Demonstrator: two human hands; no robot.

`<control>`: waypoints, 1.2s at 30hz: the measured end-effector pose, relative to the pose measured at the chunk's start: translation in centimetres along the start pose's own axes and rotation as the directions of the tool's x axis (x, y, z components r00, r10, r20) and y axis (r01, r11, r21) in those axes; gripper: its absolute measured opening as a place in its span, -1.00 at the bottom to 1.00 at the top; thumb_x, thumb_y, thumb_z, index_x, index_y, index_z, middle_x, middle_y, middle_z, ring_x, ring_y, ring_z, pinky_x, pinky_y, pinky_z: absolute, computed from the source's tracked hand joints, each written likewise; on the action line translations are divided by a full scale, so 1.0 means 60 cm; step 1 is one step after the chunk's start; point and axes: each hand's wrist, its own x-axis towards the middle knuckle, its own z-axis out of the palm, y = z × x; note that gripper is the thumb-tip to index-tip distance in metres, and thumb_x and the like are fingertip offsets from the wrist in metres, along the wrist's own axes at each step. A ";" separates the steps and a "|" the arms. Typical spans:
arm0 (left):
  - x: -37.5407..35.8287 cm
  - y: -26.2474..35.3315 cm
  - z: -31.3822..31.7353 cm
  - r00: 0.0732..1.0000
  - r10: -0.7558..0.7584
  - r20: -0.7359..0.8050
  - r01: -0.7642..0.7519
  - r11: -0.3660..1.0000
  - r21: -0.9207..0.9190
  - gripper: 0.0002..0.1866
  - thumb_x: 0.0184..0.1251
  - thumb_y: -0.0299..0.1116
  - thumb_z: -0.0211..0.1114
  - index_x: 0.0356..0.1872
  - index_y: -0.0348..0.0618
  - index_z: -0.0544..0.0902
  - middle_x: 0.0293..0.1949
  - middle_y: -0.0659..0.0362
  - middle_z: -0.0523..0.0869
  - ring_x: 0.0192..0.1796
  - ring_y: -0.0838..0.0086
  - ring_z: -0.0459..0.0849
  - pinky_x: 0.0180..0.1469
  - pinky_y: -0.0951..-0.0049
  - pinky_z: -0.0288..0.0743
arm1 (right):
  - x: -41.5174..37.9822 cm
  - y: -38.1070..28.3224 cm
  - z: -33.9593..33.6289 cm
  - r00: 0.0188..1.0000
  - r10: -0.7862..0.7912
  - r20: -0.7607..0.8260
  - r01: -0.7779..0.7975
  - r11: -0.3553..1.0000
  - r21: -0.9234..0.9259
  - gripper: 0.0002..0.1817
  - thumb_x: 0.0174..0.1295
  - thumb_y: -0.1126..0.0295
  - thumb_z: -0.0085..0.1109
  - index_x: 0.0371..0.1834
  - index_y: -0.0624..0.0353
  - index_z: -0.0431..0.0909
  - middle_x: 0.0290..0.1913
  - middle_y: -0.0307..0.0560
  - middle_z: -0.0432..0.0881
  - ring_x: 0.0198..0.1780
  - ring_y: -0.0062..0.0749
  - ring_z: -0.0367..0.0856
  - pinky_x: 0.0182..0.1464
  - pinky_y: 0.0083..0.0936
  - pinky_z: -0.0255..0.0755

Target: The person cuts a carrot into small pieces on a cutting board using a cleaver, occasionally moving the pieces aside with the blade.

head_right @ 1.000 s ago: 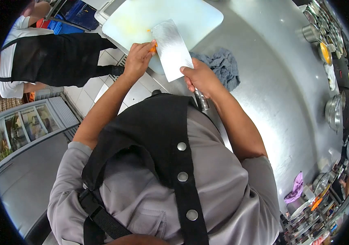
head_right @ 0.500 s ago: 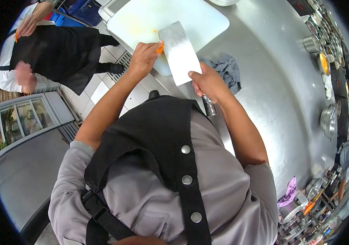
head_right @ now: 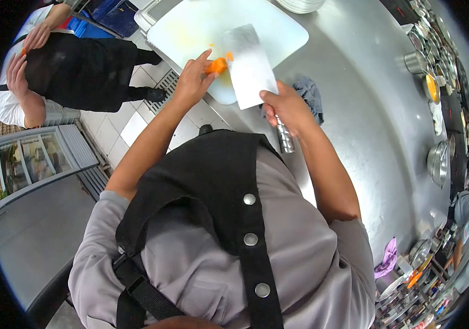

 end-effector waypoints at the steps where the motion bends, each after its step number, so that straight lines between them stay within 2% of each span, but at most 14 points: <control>1: 0.006 -0.002 0.001 0.999 -0.049 -0.007 0.048 0.998 -0.037 -0.37 0.26 -0.35 0.50 0.37 -0.17 0.53 -0.03 0.02 0.74 -0.01 0.16 0.62 0.06 0.20 0.58 | -0.008 0.002 -0.005 1.000 -0.003 0.003 0.003 1.000 -0.002 -0.74 0.46 0.35 0.13 0.09 0.24 0.45 -0.60 -0.32 0.37 -0.69 -0.64 0.30 -0.62 -0.59 0.23; 8: 0.066 0.029 -0.028 0.958 -0.260 -0.120 0.273 0.956 0.110 -0.48 0.22 -0.29 0.57 0.18 -0.20 0.65 -0.22 0.07 0.66 -0.25 0.26 0.64 -0.11 0.29 0.60 | -0.026 0.029 -0.014 0.999 0.017 -0.041 -0.012 0.993 0.117 -0.75 0.47 0.37 0.13 0.11 0.22 0.45 -0.60 -0.29 0.36 -0.70 -0.63 0.27 -0.65 -0.60 0.21; 10: 0.080 0.051 -0.017 0.948 0.241 -0.209 -0.236 0.971 0.048 -0.58 0.23 -0.27 0.55 0.08 -0.18 0.71 -0.18 0.06 0.63 -0.24 0.28 0.65 -0.12 0.29 0.61 | -0.029 0.035 -0.010 1.000 -0.017 0.008 0.016 0.995 0.098 -0.75 0.48 0.37 0.12 0.13 0.21 0.45 -0.60 -0.29 0.37 -0.70 -0.61 0.28 -0.64 -0.59 0.22; 13: 0.085 0.119 -0.008 0.886 0.422 -0.191 -0.385 0.900 0.205 -0.69 0.28 -0.36 0.49 0.02 -0.19 0.72 -0.12 0.05 0.61 -0.21 0.29 0.67 -0.12 0.30 0.63 | -0.032 0.025 -0.003 0.998 -0.053 0.022 0.050 0.993 0.110 -0.74 0.48 0.37 0.12 0.15 0.19 0.45 -0.60 -0.29 0.37 -0.70 -0.60 0.29 -0.62 -0.58 0.23; 17: 0.110 0.105 -0.004 0.960 0.068 -0.272 -0.109 0.984 -0.140 -0.78 0.29 -0.57 0.36 -0.04 -0.25 0.70 -0.09 0.02 0.61 -0.28 0.29 0.70 -0.17 0.36 0.64 | -0.048 0.008 0.005 0.995 -0.096 -0.031 0.100 0.980 0.173 -0.74 0.47 0.38 0.12 0.15 0.18 0.45 -0.60 -0.28 0.37 -0.69 -0.59 0.29 -0.61 -0.58 0.23; 23: 0.241 -0.104 -0.060 0.951 0.031 -0.308 0.016 0.989 0.148 -0.85 0.34 -0.46 0.35 -0.14 -0.25 0.75 -0.25 0.05 0.76 -0.29 0.37 0.77 -0.27 0.40 0.66 | -0.063 0.037 -0.008 0.972 -0.157 -0.173 0.178 0.977 0.117 -0.78 0.47 0.39 0.11 0.09 0.19 0.46 -0.61 -0.27 0.36 -0.69 -0.57 0.30 -0.59 -0.57 0.24; 26: 0.307 -0.162 -0.126 0.899 -0.433 -0.064 0.411 0.886 -0.212 -0.83 0.30 -0.39 0.38 -0.19 -0.26 0.78 -0.37 0.11 0.81 -0.37 0.44 0.75 -0.23 0.38 0.64 | -0.063 0.064 -0.014 0.975 -0.120 -0.189 0.156 0.970 0.185 -0.83 0.44 0.43 0.10 0.01 0.24 0.48 -0.62 -0.26 0.41 -0.68 -0.55 0.33 -0.57 -0.53 0.28; 27: 0.318 -0.156 -0.156 0.897 -0.393 -0.202 0.388 0.919 -0.068 -0.80 0.33 -0.36 0.37 -0.13 -0.24 0.78 -0.36 0.09 0.81 -0.36 0.40 0.76 -0.24 0.37 0.64 | -0.062 0.072 -0.014 0.973 -0.121 -0.196 0.158 0.970 0.184 -0.83 0.44 0.43 0.10 0.01 0.24 0.48 -0.62 -0.26 0.41 -0.68 -0.55 0.33 -0.57 -0.53 0.28; 28: 0.355 -0.217 -0.160 0.819 -0.464 -0.337 0.349 0.870 -0.349 -0.73 0.35 -0.30 0.37 -0.06 -0.27 0.77 -0.35 0.05 0.82 -0.34 0.35 0.77 -0.16 0.35 0.63 | -0.062 0.077 -0.013 0.970 -0.110 -0.216 0.148 0.974 0.171 -0.82 0.44 0.43 0.11 0.01 0.24 0.48 -0.61 -0.26 0.41 -0.66 -0.56 0.34 -0.57 -0.53 0.29; 29: 0.388 -0.282 -0.166 0.774 -0.104 -0.624 0.135 0.991 0.001 -0.65 0.37 -0.22 0.36 -0.02 -0.31 0.76 -0.33 0.01 0.83 -0.29 0.31 0.78 -0.05 0.33 0.61 | -0.062 0.081 -0.009 0.966 -0.097 -0.240 0.139 0.977 0.160 -0.82 0.44 0.42 0.12 0.02 0.23 0.48 -0.61 -0.27 0.41 -0.65 -0.57 0.35 -0.57 -0.54 0.30; 31: 0.396 -0.223 -0.194 0.740 -0.131 -0.659 0.262 0.960 0.103 -0.61 0.39 -0.16 0.34 0.00 -0.30 0.76 -0.23 -0.06 0.84 -0.17 0.26 0.81 0.04 0.29 0.59 | -0.065 0.081 0.003 0.955 -0.106 -0.277 0.152 0.977 0.151 -0.82 0.44 0.41 0.12 0.02 0.22 0.49 -0.60 -0.28 0.42 -0.63 -0.59 0.35 -0.56 -0.55 0.30; 32: 0.381 -0.183 -0.193 0.751 -0.127 -0.648 0.245 0.965 0.095 -0.61 0.39 -0.16 0.34 0.00 -0.30 0.76 -0.23 -0.06 0.84 -0.17 0.26 0.81 0.04 0.29 0.59 | -0.065 0.080 0.011 0.948 -0.117 -0.298 0.165 0.976 0.142 -0.82 0.43 0.41 0.13 0.01 0.22 0.49 -0.59 -0.28 0.42 -0.61 -0.60 0.36 -0.56 -0.56 0.31; 34: 0.343 -0.119 -0.176 0.932 -0.345 -0.109 0.324 0.929 -0.177 -0.63 0.40 -0.21 0.33 0.05 -0.26 0.75 -0.04 -0.08 0.81 0.01 0.24 0.79 0.10 0.28 0.59 | -0.062 0.078 0.032 0.930 -0.115 -0.349 0.165 0.979 0.117 -0.82 0.43 0.40 0.13 0.01 0.21 0.50 -0.58 -0.29 0.42 -0.60 -0.61 0.36 -0.56 -0.57 0.31; 36: 0.286 -0.137 -0.118 0.993 0.080 0.085 -0.065 0.984 -0.166 -0.59 0.27 -0.49 0.34 0.18 -0.13 0.70 0.24 -0.04 0.69 0.25 0.21 0.66 0.29 0.26 0.52 | -0.065 0.080 0.057 0.910 -0.093 -0.403 0.138 0.987 0.085 -0.81 0.43 0.38 0.13 0.02 0.20 0.51 -0.57 -0.29 0.43 -0.60 -0.61 0.35 -0.54 -0.58 0.32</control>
